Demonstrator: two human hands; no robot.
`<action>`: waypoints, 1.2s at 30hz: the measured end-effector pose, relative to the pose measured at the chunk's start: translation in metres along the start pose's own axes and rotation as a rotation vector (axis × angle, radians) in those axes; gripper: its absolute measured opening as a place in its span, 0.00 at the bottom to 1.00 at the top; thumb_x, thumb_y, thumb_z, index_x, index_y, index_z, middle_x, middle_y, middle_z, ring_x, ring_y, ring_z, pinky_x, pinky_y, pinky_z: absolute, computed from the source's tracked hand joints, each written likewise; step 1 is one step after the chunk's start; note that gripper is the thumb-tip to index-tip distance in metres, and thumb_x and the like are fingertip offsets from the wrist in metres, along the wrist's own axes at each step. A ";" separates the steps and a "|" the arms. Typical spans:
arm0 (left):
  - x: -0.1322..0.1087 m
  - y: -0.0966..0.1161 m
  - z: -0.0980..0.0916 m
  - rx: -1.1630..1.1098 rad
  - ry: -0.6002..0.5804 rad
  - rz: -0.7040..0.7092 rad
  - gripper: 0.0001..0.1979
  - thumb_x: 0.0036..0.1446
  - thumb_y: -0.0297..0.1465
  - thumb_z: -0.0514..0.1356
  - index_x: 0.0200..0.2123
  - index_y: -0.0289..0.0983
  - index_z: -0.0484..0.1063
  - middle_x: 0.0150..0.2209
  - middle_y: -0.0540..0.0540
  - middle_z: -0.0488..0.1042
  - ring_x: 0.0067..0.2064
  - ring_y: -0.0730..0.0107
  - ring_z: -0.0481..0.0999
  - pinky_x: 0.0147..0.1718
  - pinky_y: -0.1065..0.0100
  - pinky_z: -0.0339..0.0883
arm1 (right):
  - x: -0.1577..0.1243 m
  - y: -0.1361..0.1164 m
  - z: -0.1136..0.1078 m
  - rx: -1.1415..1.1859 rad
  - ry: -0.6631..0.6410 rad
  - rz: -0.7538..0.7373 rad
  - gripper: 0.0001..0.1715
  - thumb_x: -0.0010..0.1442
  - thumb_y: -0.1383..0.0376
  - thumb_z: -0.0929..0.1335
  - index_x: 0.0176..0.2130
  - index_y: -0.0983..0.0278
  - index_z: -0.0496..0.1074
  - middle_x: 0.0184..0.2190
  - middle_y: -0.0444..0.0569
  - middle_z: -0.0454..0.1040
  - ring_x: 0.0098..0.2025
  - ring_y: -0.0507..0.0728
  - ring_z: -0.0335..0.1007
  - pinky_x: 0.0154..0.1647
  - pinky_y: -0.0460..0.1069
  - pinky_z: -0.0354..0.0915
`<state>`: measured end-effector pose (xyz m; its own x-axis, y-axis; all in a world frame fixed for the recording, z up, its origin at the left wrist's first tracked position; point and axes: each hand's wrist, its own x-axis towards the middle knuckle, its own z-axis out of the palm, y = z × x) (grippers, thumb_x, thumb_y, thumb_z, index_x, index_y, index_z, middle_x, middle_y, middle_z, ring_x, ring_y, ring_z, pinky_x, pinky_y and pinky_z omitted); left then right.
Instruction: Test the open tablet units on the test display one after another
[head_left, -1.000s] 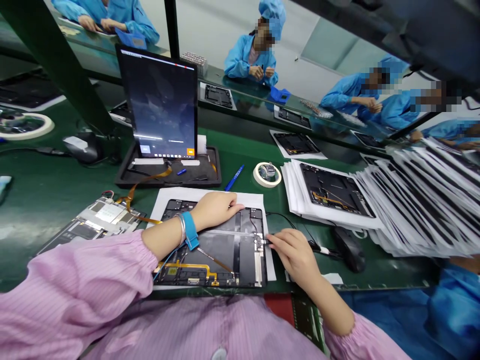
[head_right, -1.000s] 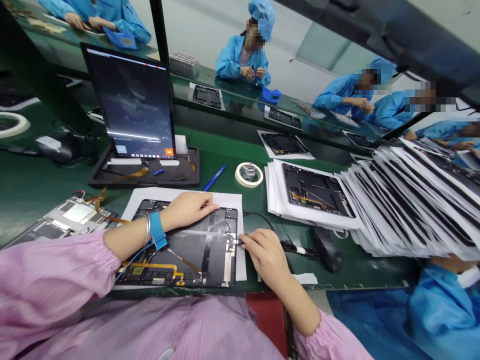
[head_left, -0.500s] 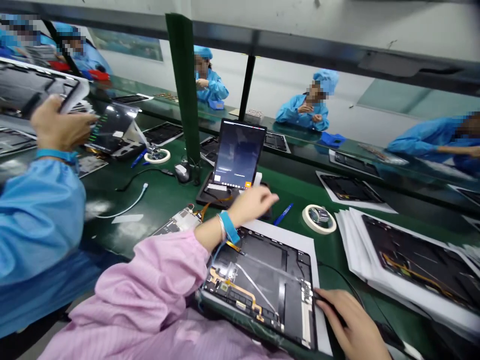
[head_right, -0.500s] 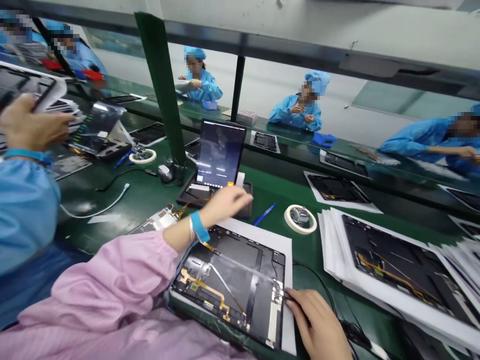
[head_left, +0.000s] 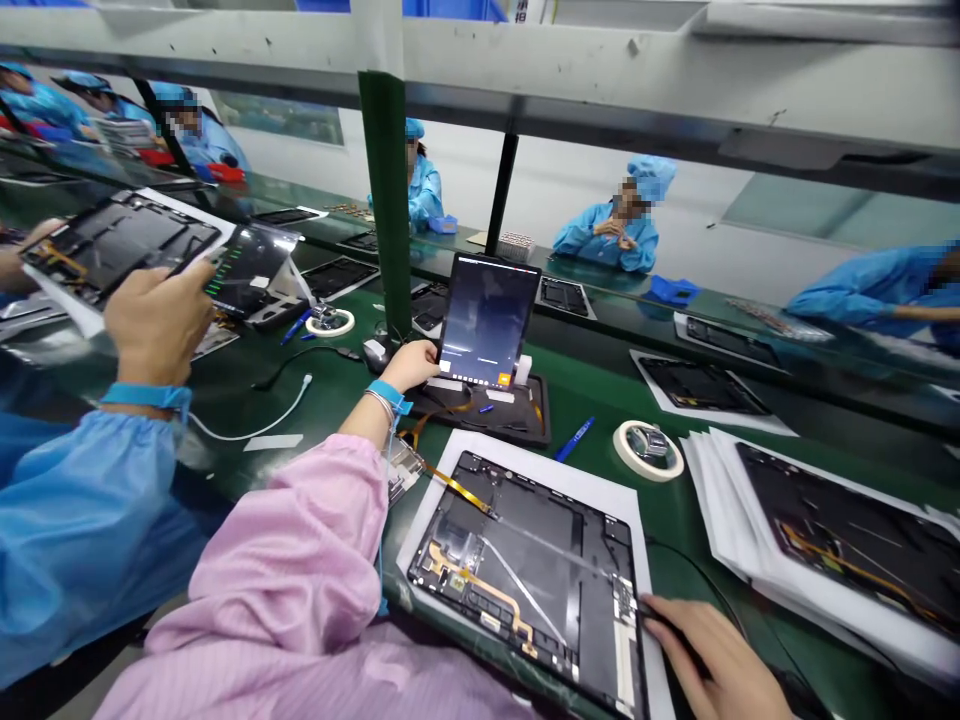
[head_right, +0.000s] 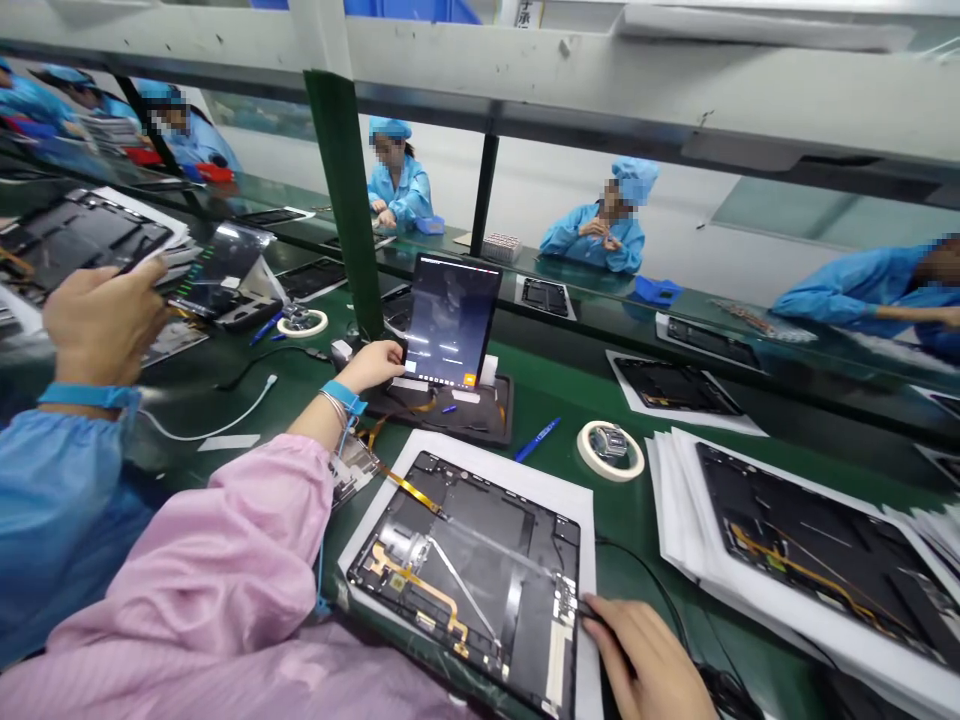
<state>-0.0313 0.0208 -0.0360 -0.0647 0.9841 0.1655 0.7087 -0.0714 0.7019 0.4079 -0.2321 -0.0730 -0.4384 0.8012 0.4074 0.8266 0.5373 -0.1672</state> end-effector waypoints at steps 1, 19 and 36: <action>0.000 0.000 0.000 0.002 0.003 0.004 0.06 0.41 0.26 0.63 0.27 0.35 0.70 0.28 0.46 0.75 0.31 0.65 0.75 0.31 0.69 0.66 | -0.001 0.000 0.000 -0.003 0.001 -0.001 0.13 0.64 0.56 0.62 0.45 0.58 0.69 0.37 0.46 0.74 0.39 0.55 0.72 0.40 0.47 0.68; 0.003 -0.008 0.005 0.035 0.065 0.011 0.10 0.42 0.34 0.64 0.25 0.37 0.67 0.26 0.48 0.73 0.29 0.68 0.72 0.29 0.69 0.62 | -0.003 0.002 0.001 -0.027 0.001 0.020 0.14 0.64 0.54 0.62 0.44 0.58 0.70 0.37 0.46 0.75 0.39 0.54 0.72 0.41 0.47 0.69; 0.000 0.001 0.014 -0.053 0.092 0.003 0.18 0.40 0.38 0.67 0.33 0.36 0.69 0.32 0.47 0.76 0.34 0.66 0.74 0.33 0.69 0.65 | -0.005 0.007 0.001 -0.031 0.005 0.004 0.15 0.63 0.55 0.62 0.43 0.59 0.71 0.38 0.47 0.75 0.39 0.55 0.73 0.40 0.46 0.71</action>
<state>-0.0205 0.0235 -0.0450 -0.1287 0.9648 0.2293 0.6709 -0.0855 0.7366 0.4156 -0.2324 -0.0773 -0.4331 0.8021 0.4113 0.8390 0.5255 -0.1414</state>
